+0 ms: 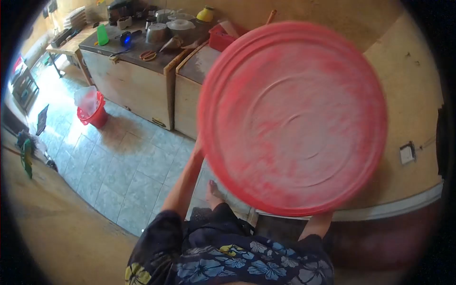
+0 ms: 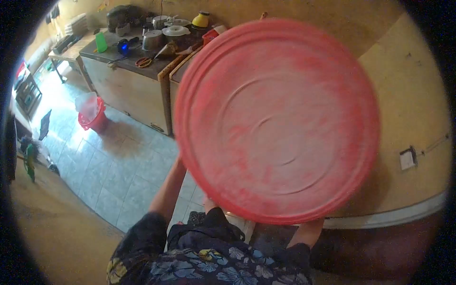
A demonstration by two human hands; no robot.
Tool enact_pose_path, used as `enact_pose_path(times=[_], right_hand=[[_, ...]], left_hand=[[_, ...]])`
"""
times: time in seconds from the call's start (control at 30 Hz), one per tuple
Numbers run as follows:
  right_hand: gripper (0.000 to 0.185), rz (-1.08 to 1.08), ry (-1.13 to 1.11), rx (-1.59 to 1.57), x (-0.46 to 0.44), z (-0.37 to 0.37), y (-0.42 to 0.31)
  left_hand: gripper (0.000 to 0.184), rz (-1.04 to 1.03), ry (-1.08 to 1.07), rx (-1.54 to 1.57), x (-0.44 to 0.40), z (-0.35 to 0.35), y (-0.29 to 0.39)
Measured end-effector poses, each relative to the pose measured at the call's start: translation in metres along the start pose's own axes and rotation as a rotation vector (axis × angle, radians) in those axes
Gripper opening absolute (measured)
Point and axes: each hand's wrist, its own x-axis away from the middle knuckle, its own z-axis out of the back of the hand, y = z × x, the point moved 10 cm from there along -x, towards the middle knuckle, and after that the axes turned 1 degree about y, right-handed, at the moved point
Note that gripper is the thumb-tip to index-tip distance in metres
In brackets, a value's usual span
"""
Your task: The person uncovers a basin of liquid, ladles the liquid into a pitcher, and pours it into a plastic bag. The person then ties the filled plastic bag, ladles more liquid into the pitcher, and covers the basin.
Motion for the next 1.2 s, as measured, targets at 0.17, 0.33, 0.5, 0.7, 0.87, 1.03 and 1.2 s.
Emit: enact_pose_path(times=[0.17,0.33,0.5,0.7,0.87,1.03,1.2], right_hand=[[0.035,-0.051,0.071,-0.156,-0.025,0.001,0.016],[0.035,-0.055,0.098,-0.249,-0.06,-0.02,0.022],[0.036,-0.067,0.125,-0.285,-0.094,-0.017,0.024],[0.037,-0.039,0.162,-0.302,-0.128,0.005,0.01],[0.037,0.005,0.153,-0.321,-0.177,0.017,-0.021],[0.038,0.028,0.073,-0.349,-0.251,-0.004,-0.047],[0.038,-0.027,-0.11,-0.396,-0.348,-0.065,-0.049]], left_hand=[[0.049,-0.324,0.047,-0.46,-0.147,-0.095,0.072],[0.04,-0.361,-0.257,-0.573,-0.281,-0.129,-0.019],[0.053,-0.43,0.333,-0.868,-0.294,-0.122,0.023],[0.031,-0.326,0.3,-0.877,-0.312,-0.153,0.005],[0.021,-0.518,0.29,-1.073,-0.341,-0.203,0.028],[0.019,-0.5,0.326,-1.198,-0.385,-0.227,0.046],[0.02,-0.424,0.349,-1.334,-0.405,-0.231,0.046]])
